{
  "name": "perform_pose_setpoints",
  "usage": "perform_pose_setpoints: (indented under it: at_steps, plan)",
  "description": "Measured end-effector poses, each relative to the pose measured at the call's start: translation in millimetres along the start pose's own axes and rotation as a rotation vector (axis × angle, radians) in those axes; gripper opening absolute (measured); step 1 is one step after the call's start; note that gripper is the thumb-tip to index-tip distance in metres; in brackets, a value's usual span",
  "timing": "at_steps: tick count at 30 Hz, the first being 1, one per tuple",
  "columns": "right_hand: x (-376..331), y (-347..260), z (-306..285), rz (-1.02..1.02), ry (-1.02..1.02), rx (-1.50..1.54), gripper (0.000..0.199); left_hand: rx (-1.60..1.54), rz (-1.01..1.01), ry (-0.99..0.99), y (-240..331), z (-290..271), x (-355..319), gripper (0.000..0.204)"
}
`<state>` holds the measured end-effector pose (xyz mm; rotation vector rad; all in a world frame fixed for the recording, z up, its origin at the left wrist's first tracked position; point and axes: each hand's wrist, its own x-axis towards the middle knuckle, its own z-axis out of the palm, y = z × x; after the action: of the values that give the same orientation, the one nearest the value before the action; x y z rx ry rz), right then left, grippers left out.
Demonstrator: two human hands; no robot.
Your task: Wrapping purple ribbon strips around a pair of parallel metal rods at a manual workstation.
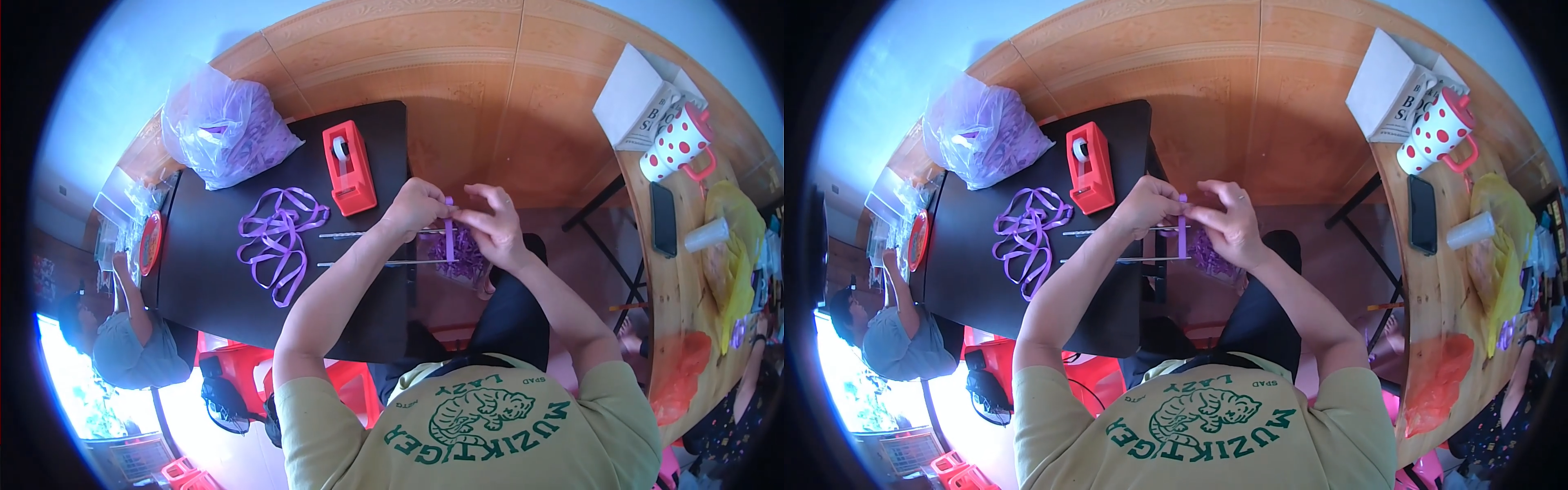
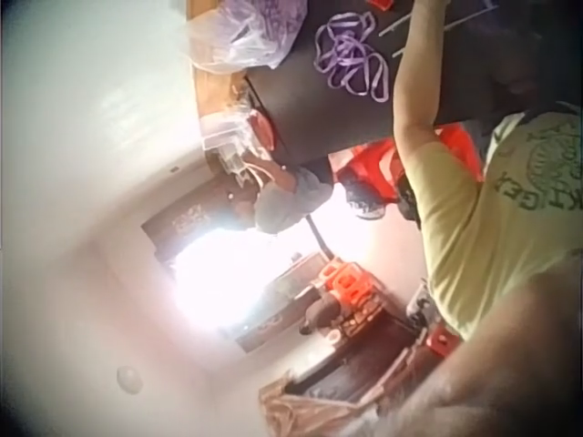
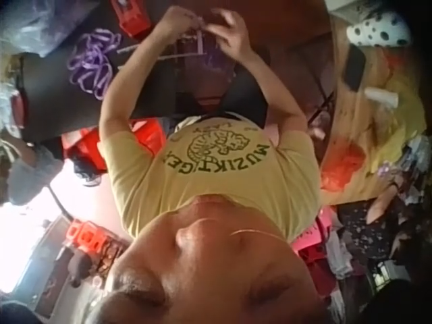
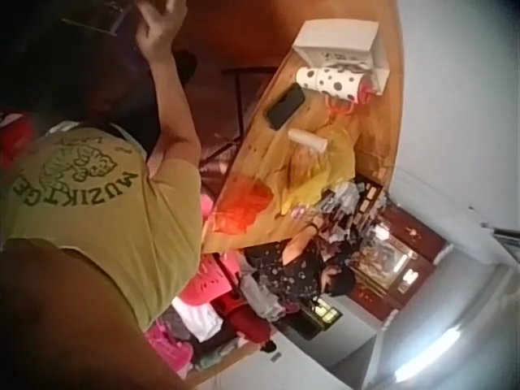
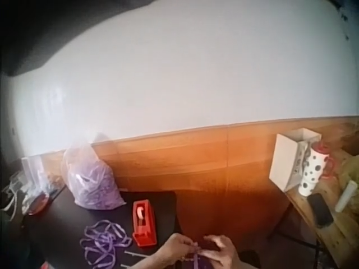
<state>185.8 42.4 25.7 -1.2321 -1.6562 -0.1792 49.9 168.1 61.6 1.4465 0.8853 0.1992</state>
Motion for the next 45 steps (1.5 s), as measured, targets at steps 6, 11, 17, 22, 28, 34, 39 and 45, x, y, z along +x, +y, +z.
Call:
perform_pose_setpoints:
  at_steps: [6,11,17,22,28,34,39,45]
  plan:
    - [-2,10,12,-0.082,-0.045,-0.003,0.033,-0.005,-0.021,0.004,4,1,3,0.019]
    - [-2,9,16,-0.062,-0.047,0.017,0.027,0.032,-0.018,0.013,-4,1,8,0.019]
    - [-11,3,28,0.054,0.01,0.125,0.022,0.057,0.036,0.059,-6,2,2,0.016]
    - [-22,-10,37,0.226,0.033,0.283,0.022,0.394,0.597,0.348,-11,9,-35,0.013]
    - [-44,-20,45,0.648,0.065,0.732,0.009,0.034,0.476,0.096,3,48,-167,0.02]
    - [-68,-35,49,0.9,0.071,0.971,0.005,-0.124,0.471,0.378,-93,105,-160,0.028]
    - [-83,-46,49,0.94,0.095,0.963,0.003,0.003,0.619,0.709,-116,109,-100,0.028]
    - [-104,-44,52,1.068,0.119,1.101,0.005,-0.391,0.394,0.528,-106,97,-70,0.026]
